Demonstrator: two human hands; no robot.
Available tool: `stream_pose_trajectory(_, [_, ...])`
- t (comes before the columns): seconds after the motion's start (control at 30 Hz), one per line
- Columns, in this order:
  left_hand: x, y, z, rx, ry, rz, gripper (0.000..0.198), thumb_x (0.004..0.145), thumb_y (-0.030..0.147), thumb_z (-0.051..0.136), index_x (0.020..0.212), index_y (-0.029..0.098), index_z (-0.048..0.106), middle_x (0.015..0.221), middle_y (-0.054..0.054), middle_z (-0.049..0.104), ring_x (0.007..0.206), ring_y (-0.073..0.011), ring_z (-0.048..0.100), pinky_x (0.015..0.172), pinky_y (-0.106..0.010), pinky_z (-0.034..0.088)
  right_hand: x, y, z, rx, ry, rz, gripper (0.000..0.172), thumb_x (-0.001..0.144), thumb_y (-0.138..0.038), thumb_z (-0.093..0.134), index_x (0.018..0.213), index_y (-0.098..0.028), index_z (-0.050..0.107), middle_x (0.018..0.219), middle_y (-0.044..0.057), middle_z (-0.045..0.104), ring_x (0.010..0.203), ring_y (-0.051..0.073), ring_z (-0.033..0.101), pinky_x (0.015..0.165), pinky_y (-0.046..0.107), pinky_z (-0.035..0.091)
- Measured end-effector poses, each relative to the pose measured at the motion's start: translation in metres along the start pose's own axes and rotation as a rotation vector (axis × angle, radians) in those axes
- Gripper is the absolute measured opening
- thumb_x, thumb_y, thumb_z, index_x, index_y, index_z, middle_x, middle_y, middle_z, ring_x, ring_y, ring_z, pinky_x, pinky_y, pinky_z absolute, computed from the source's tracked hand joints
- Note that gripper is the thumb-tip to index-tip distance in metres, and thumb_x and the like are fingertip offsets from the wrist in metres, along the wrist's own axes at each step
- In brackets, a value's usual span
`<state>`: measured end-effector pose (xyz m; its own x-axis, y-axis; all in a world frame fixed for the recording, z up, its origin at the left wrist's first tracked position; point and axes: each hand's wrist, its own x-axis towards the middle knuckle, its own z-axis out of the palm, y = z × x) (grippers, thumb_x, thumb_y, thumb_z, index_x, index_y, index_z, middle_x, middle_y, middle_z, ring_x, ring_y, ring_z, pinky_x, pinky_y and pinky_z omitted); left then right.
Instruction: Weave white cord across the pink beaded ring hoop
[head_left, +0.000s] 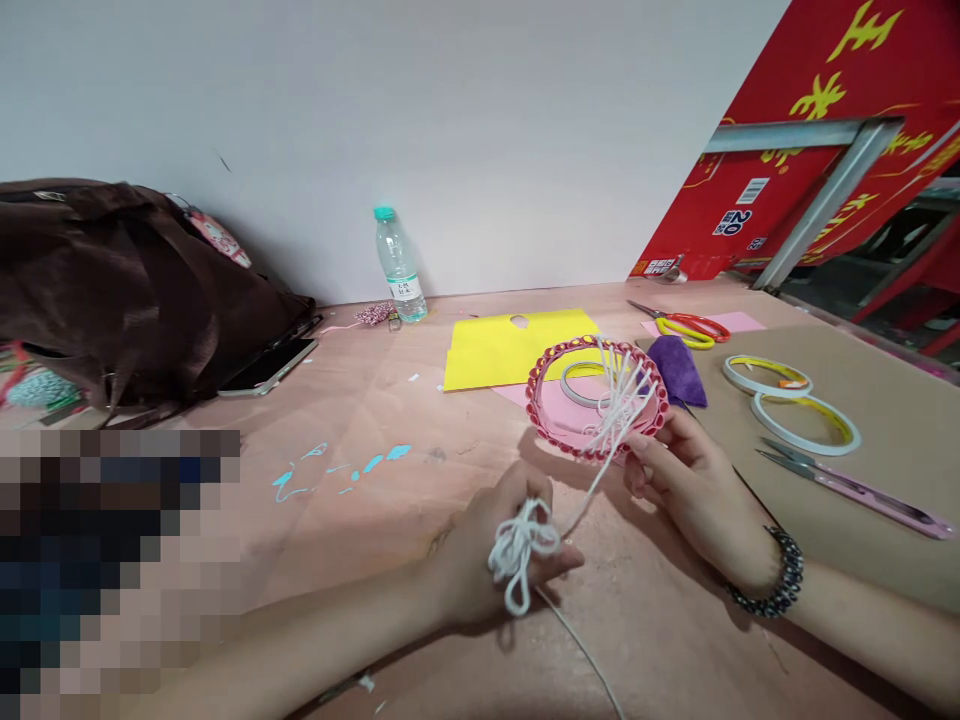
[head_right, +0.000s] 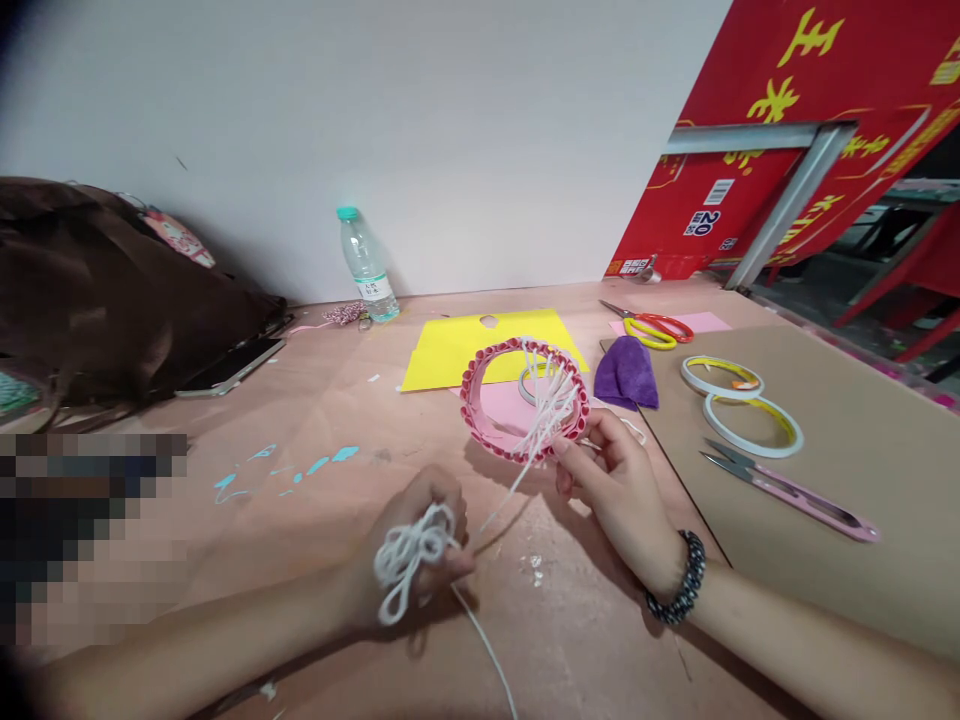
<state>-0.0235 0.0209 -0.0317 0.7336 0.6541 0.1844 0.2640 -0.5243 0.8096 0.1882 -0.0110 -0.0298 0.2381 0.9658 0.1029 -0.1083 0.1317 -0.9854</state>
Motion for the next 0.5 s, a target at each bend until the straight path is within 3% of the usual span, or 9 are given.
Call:
stream_pose_trajectory(0.07, [0.004,0.006,-0.001,-0.078,0.001,-0.101,0.032,0.079,0.034,0.062,0.104,0.018,0.051,0.068,0.004,0.057,0.055,-0.0101,0.054,0.049,-0.02,0.043,-0.001,-0.001,0.0,0.012,0.006,0.002,0.019,0.082,-0.035,0.065,0.089,-0.022,0.053,0.061,-0.005,0.052,0.05,0.008,0.047,0.045,0.018,0.037])
stream_pose_trajectory(0.13, [0.008,0.012,-0.002,-0.081,-0.074,-0.081,0.015,0.083,0.025,0.058,0.095,0.017,0.058,0.071,0.001,0.059,0.059,-0.0102,0.057,0.053,-0.02,0.046,-0.002,-0.002,0.0,0.023,0.01,-0.002,0.019,0.081,-0.035,0.065,0.088,-0.022,0.052,0.063,-0.005,0.053,0.05,0.008,0.047,0.045,0.018,0.037])
stream_pose_trajectory(0.2, [0.01,0.017,-0.003,0.039,-0.064,0.056,0.009,0.083,0.021,0.056,0.081,0.016,0.063,0.077,-0.003,0.062,0.071,-0.0138,0.061,0.063,-0.024,0.049,-0.002,-0.003,0.0,0.016,0.019,-0.008,0.019,0.081,-0.035,0.065,0.086,-0.022,0.052,0.064,-0.005,0.052,0.05,0.008,0.047,0.045,0.019,0.038])
stream_pose_trajectory(0.27, [0.01,0.019,-0.004,0.224,0.032,0.285,0.012,0.082,0.024,0.058,0.075,0.017,0.065,0.097,-0.009,0.065,0.098,-0.0211,0.059,0.082,-0.033,0.049,-0.002,-0.003,0.0,-0.006,0.028,-0.006,0.018,0.081,-0.034,0.065,0.085,-0.022,0.053,0.065,-0.005,0.052,0.051,0.009,0.048,0.047,0.02,0.039])
stream_pose_trajectory(0.3, [0.009,0.019,-0.004,0.299,0.058,0.408,0.014,0.083,0.027,0.058,0.075,0.018,0.065,0.108,-0.01,0.064,0.111,-0.0237,0.053,0.093,-0.038,0.044,-0.001,-0.003,0.001,-0.013,0.027,-0.004,0.017,0.081,-0.034,0.065,0.086,-0.023,0.053,0.066,-0.005,0.052,0.053,0.009,0.048,0.049,0.021,0.04])
stream_pose_trajectory(0.37, [0.007,0.018,-0.003,0.352,-0.006,0.581,0.016,0.087,0.029,0.053,0.079,0.019,0.063,0.115,-0.008,0.063,0.122,-0.0226,0.047,0.107,-0.044,0.031,-0.001,-0.003,0.001,-0.018,0.027,-0.001,0.016,0.081,-0.033,0.064,0.087,-0.023,0.054,0.068,-0.004,0.052,0.054,0.009,0.049,0.05,0.021,0.041])
stream_pose_trajectory(0.43, [0.004,0.014,-0.002,0.289,-0.15,0.591,0.017,0.09,0.027,0.048,0.079,0.019,0.058,0.098,-0.006,0.069,0.105,-0.0183,0.059,0.107,-0.042,0.031,-0.001,-0.003,0.001,-0.019,0.028,-0.002,0.016,0.081,-0.034,0.064,0.085,-0.023,0.053,0.066,-0.005,0.052,0.053,0.009,0.048,0.049,0.021,0.04])
stream_pose_trajectory(0.5, [0.001,0.011,0.0,0.176,-0.213,0.414,0.017,0.089,0.026,0.047,0.076,0.018,0.054,0.074,-0.002,0.067,0.076,-0.0147,0.064,0.092,-0.037,0.046,-0.001,-0.003,0.001,-0.015,0.025,-0.002,0.017,0.081,-0.034,0.064,0.085,-0.023,0.053,0.063,-0.005,0.052,0.052,0.009,0.048,0.047,0.02,0.039])
